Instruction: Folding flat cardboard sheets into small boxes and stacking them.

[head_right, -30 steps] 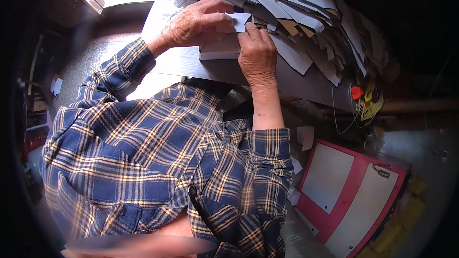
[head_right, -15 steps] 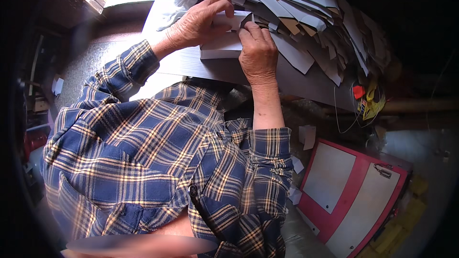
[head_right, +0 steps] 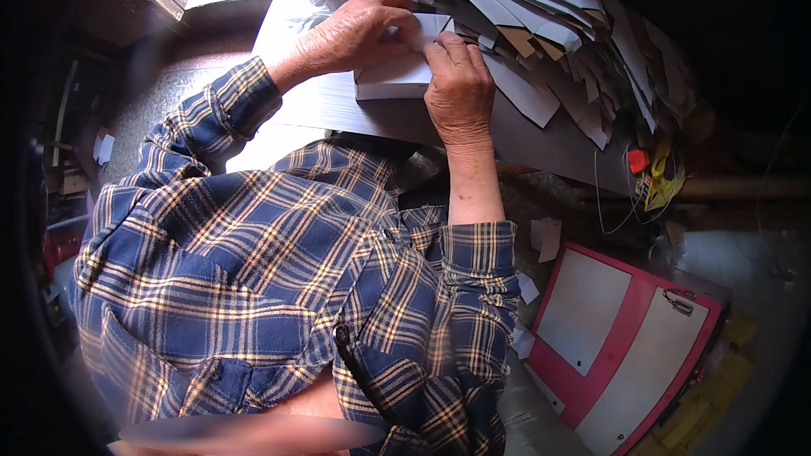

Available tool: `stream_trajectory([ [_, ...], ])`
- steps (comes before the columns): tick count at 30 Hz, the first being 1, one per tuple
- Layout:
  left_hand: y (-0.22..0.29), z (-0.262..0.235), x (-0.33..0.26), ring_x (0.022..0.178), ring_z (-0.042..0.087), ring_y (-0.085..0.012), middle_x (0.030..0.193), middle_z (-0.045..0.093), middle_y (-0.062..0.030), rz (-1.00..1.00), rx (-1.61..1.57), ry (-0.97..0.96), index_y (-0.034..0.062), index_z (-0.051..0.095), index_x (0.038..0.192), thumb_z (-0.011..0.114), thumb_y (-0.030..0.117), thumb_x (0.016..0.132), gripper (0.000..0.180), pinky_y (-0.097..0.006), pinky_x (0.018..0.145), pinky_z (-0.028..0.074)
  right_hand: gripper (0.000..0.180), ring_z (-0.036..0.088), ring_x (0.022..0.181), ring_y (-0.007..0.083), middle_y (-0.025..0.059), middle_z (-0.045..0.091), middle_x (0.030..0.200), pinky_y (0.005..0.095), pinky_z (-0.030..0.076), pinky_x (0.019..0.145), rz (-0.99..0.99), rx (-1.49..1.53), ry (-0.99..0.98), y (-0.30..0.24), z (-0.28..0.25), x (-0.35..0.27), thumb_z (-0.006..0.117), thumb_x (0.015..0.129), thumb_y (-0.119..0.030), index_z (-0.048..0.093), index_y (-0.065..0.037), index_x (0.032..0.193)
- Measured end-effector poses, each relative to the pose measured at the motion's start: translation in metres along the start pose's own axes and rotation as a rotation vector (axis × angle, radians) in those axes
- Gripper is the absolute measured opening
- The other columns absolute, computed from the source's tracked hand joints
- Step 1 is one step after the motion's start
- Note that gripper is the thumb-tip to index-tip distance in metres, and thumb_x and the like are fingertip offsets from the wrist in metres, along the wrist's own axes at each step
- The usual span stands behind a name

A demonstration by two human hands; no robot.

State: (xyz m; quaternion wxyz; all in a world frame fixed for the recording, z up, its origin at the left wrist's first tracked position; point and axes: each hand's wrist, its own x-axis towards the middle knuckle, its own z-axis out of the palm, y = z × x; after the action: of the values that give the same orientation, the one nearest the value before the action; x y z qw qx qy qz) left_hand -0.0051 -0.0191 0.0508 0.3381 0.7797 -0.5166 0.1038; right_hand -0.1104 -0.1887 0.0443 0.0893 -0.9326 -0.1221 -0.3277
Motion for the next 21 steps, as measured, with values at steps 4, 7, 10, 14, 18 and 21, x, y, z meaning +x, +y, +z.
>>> stream_trajectory([
  [4, -0.012, -0.003, -0.009, 0.100, 0.057, -0.0267, 0.099, 0.057, -0.0090, 0.046, -0.078, -0.046, 0.0099, 0.071, 0.093, 0.074, 0.015, 0.079, 0.016, -0.036, 0.087, 0.050, 0.027, 0.062, 0.090, 0.0284, 0.0081, 0.063, 0.101, 0.0377, 0.053, 0.079, 0.018, 0.010, 0.028, -0.002, 0.006, 0.001, 0.057, 0.079, 0.001, 0.065, -0.010, 0.103],
  [7, -0.014, -0.007, -0.011, 0.106, 0.057, -0.0257, 0.103, 0.059, -0.0086, 0.023, -0.186, -0.101, 0.0088, 0.071, 0.098, 0.072, 0.014, 0.082, 0.017, -0.036, 0.091, 0.051, 0.031, 0.062, 0.094, 0.0290, 0.0093, 0.062, 0.107, 0.0381, 0.053, 0.081, 0.037, -0.010, 0.000, -0.001, -0.001, 0.000, 0.057, 0.081, 0.000, 0.063, -0.010, 0.110],
  [10, -0.016, -0.012, -0.018, 0.113, 0.055, -0.0259, 0.114, 0.057, -0.0101, -0.056, -0.335, -0.154, 0.0086, 0.067, 0.107, 0.071, 0.025, 0.085, 0.027, -0.037, 0.095, 0.050, 0.031, 0.062, 0.097, 0.0297, 0.0100, 0.060, 0.111, 0.0385, 0.053, 0.082, 0.042, 0.002, -0.046, -0.002, 0.000, 0.002, 0.057, 0.082, -0.001, 0.063, -0.009, 0.111],
  [14, -0.017, -0.006, -0.032, 0.126, 0.046, -0.0321, 0.135, 0.043, -0.0145, -0.038, -0.266, -0.045, 0.0117, 0.051, 0.131, 0.068, 0.056, 0.080, 0.070, -0.043, 0.105, 0.042, 0.029, 0.062, 0.099, 0.0307, 0.0103, 0.060, 0.112, 0.0390, 0.053, 0.084, 0.082, 0.020, -0.064, -0.002, 0.001, 0.001, 0.057, 0.082, -0.001, 0.063, -0.008, 0.110],
  [18, -0.006, -0.003, -0.040, 0.129, 0.040, -0.0398, 0.139, 0.040, -0.0243, 0.014, 0.071, -0.072, 0.0021, 0.039, 0.138, 0.061, 0.078, 0.070, 0.104, -0.049, 0.108, 0.035, 0.028, 0.062, 0.100, 0.0303, 0.0100, 0.060, 0.111, 0.0394, 0.052, 0.085, 0.132, 0.068, -0.018, 0.000, 0.002, -0.003, 0.056, 0.082, 0.000, 0.064, -0.007, 0.108],
  [21, -0.005, 0.001, -0.041, 0.128, 0.040, -0.0392, 0.138, 0.041, -0.0238, -0.031, 0.074, -0.052, 0.0024, 0.038, 0.139, 0.061, 0.077, 0.072, 0.103, -0.048, 0.108, 0.034, 0.024, 0.061, 0.099, 0.0299, 0.0098, 0.060, 0.107, 0.0396, 0.051, 0.086, 0.148, 0.095, 0.003, 0.000, 0.000, -0.001, 0.055, 0.081, 0.001, 0.067, -0.007, 0.101],
])
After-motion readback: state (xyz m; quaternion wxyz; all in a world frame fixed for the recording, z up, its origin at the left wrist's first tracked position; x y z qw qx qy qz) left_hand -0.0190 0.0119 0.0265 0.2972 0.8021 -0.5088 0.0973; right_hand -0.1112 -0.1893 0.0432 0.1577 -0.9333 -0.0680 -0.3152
